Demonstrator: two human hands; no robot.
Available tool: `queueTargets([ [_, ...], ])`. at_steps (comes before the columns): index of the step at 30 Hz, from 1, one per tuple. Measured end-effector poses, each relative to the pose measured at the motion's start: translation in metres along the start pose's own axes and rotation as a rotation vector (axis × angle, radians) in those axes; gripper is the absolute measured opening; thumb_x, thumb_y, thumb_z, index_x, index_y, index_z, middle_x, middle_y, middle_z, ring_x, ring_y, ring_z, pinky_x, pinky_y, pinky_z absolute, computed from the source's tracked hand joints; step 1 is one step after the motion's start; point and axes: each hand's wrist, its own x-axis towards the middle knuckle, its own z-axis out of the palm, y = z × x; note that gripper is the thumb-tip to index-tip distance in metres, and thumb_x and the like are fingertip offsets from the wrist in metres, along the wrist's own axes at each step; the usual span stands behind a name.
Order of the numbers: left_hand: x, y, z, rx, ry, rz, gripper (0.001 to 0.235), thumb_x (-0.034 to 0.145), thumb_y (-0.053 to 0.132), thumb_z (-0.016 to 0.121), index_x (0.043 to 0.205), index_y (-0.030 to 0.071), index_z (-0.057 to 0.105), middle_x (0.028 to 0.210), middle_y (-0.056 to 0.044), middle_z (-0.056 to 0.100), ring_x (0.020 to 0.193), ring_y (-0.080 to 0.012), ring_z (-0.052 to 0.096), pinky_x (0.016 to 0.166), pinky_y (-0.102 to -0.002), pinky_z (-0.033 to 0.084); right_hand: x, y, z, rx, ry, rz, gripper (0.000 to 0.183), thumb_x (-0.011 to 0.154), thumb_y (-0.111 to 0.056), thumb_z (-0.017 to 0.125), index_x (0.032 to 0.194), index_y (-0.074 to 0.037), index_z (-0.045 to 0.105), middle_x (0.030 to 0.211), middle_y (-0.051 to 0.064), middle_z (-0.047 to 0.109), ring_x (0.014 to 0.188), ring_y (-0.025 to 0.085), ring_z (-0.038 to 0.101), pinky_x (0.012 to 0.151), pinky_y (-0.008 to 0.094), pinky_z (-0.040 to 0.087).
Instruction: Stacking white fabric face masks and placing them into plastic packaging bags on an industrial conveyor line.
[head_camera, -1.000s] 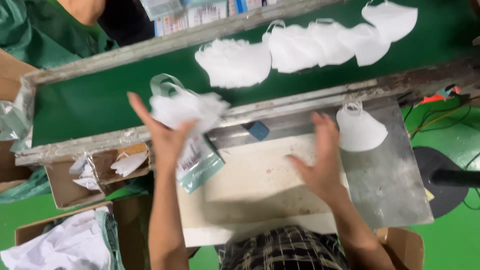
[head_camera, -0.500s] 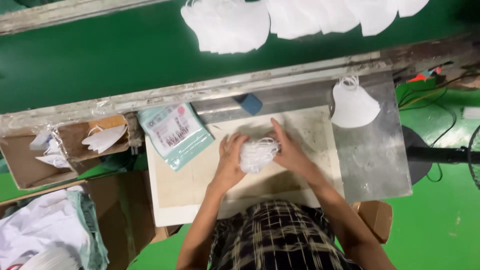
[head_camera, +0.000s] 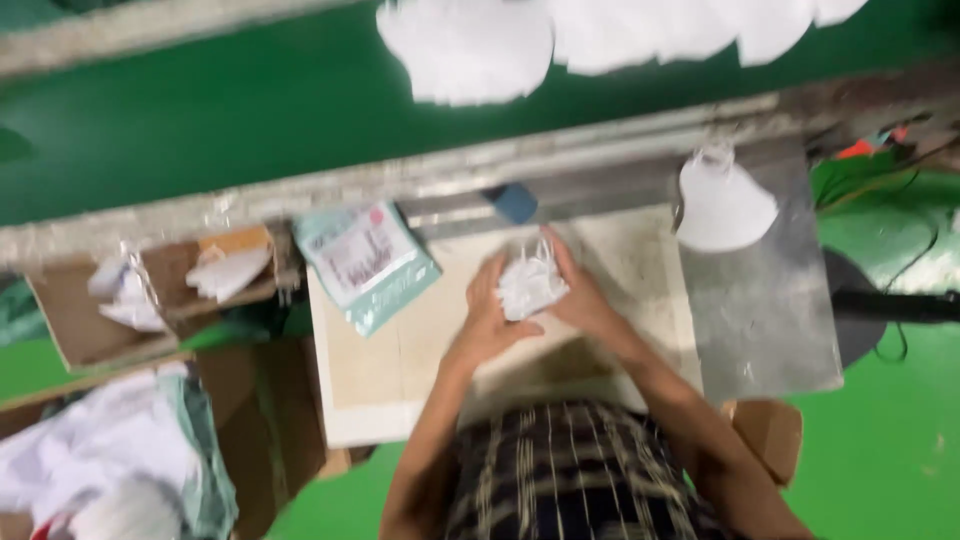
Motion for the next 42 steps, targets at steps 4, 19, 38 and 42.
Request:
queueTargets([
  [4, -0.044, -0.004, -0.002, -0.489, 0.017, -0.514, 0.058, 0.089, 0.014, 0.079, 0.138, -0.004, 0.054, 0.128, -0.019, 0.064, 0.116, -0.0252, 0.06, 0.099, -0.036, 0.049, -0.015, -0.029, -0.016, 0.258, 0.032, -0.01, 0.118, 0.08, -0.018, 0.086, 0.167, -0.017, 0.007, 0.148, 0.019, 0.049, 0.126, 0.027, 0.056, 0.104, 0.036, 0.047],
  [19, -0.055, 0.052, -0.07, -0.356, -0.131, -0.52, 0.032, 0.072, 0.001, 0.081, 0.102, -0.005, 0.069, 0.093, -0.012, 0.072, 0.087, -0.0207, 0.066, 0.078, -0.037, 0.055, -0.024, 0.011, -0.003, 1.258, 0.106, 0.056, 0.081, 0.104, -0.061, 0.041, 0.166, -0.022, 0.006, 0.157, 0.027, 0.035, 0.137, 0.038, 0.04, 0.115, 0.058, 0.029],
  [38, -0.038, 0.027, -0.037, -0.04, 0.056, -0.489, 0.072, 0.07, 0.014, 0.086, 0.131, 0.002, 0.05, 0.134, -0.022, 0.058, 0.128, -0.0362, 0.055, 0.105, -0.047, 0.044, -0.005, -0.017, 0.012, 0.176, -0.233, 0.102, 0.067, 0.082, -0.019, 0.082, 0.144, -0.008, 0.058, 0.134, 0.011, 0.07, 0.12, 0.024, 0.069, 0.104, 0.04, 0.057],
  [42, -0.048, -0.007, -0.003, 0.023, 0.074, -0.175, 0.094, 0.062, 0.018, 0.093, 0.137, -0.005, 0.042, 0.145, -0.027, 0.045, 0.137, -0.0469, 0.038, 0.116, -0.056, 0.027, 0.005, -0.058, 0.02, -0.149, -0.202, -0.018, 0.083, 0.065, -0.021, 0.091, 0.137, -0.009, 0.05, 0.13, 0.013, 0.064, 0.122, 0.027, 0.064, 0.105, 0.042, 0.055],
])
